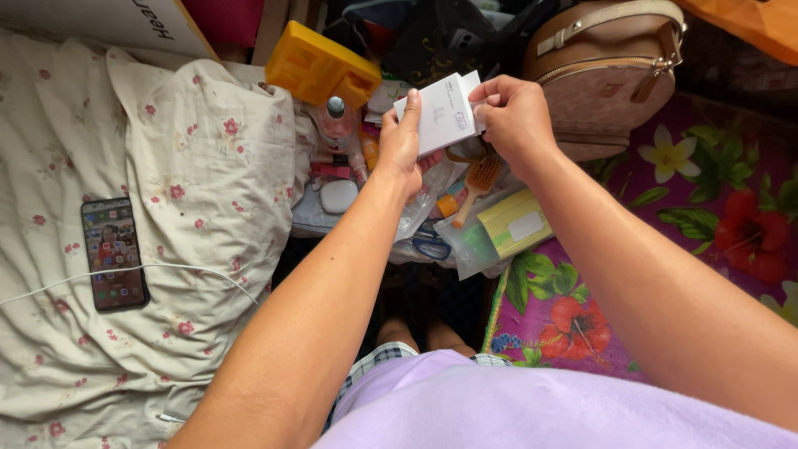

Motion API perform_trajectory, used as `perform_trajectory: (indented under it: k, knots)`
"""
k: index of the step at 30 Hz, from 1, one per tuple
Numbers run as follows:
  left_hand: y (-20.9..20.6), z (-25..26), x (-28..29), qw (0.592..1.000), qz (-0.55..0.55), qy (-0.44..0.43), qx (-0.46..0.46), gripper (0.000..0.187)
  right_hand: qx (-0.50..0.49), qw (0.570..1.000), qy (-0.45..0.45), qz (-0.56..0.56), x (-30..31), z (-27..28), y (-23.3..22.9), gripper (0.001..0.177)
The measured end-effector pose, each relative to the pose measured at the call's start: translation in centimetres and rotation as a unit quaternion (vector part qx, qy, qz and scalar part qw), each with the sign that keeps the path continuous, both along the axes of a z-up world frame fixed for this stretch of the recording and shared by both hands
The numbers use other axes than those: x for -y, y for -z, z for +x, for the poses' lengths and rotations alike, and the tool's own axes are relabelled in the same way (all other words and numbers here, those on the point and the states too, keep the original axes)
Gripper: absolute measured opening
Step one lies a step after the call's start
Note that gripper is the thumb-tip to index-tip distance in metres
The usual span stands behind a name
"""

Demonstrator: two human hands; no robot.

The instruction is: The person unpacks a small white box, removes a phone case, and places it into a handbag. They then sort through various personal items on a bed, including cotton rolls, a hairbrush, scissors, and small cosmetic containers, moving them around and placing some into the bag.

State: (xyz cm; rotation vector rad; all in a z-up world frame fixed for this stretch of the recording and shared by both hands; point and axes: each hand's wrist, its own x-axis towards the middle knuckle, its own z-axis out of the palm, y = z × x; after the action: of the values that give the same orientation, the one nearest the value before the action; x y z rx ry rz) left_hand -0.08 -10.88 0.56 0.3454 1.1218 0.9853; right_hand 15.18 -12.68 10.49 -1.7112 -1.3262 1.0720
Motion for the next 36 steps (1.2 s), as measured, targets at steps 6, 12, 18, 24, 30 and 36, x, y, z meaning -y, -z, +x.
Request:
perform_trajectory:
  k: [6, 12, 18, 24, 30, 36]
  knots:
    - [-0.4, 0.4, -0.1, 0.999, 0.020, -0.013, 0.023, 0.050, 0.063, 0.994, 0.045, -0.071, -1.5, -0.2, -0.6, 0.034]
    - [-1.3, 0.8, -0.4, 0.999, 0.040, 0.016, 0.031, 0.042, 0.061, 0.987, 0.010, -0.149, -2.9, 0.4, -1.6, 0.030]
    - [-2.6, 0.2, -0.3, 0.995, 0.080, 0.056, 0.010, 0.043, -0.009, 0.982, -0.016, -0.189, -2.7, 2.1, -2.0, 0.026]
    - [-3.5, 0.0, 0.1, 0.997, 0.046, 0.059, 0.023, 0.055, -0.097, 0.982, -0.003, -0.162, -1.7, 1.6, -2.4, 0.036]
    - [-3.0, 0.2, -0.2, 0.997, 0.058, 0.058, -0.001, 0.053, -0.085, 0.985, 0.001, -0.149, -0.8, 0.9, -2.7, 0.030]
    - [-2.3, 1.0, 0.1, 0.998, 0.054, 0.023, -0.016, 0.050, -0.049, 0.997, 0.000, -0.061, -0.2, 0.4, -2.3, 0.025]
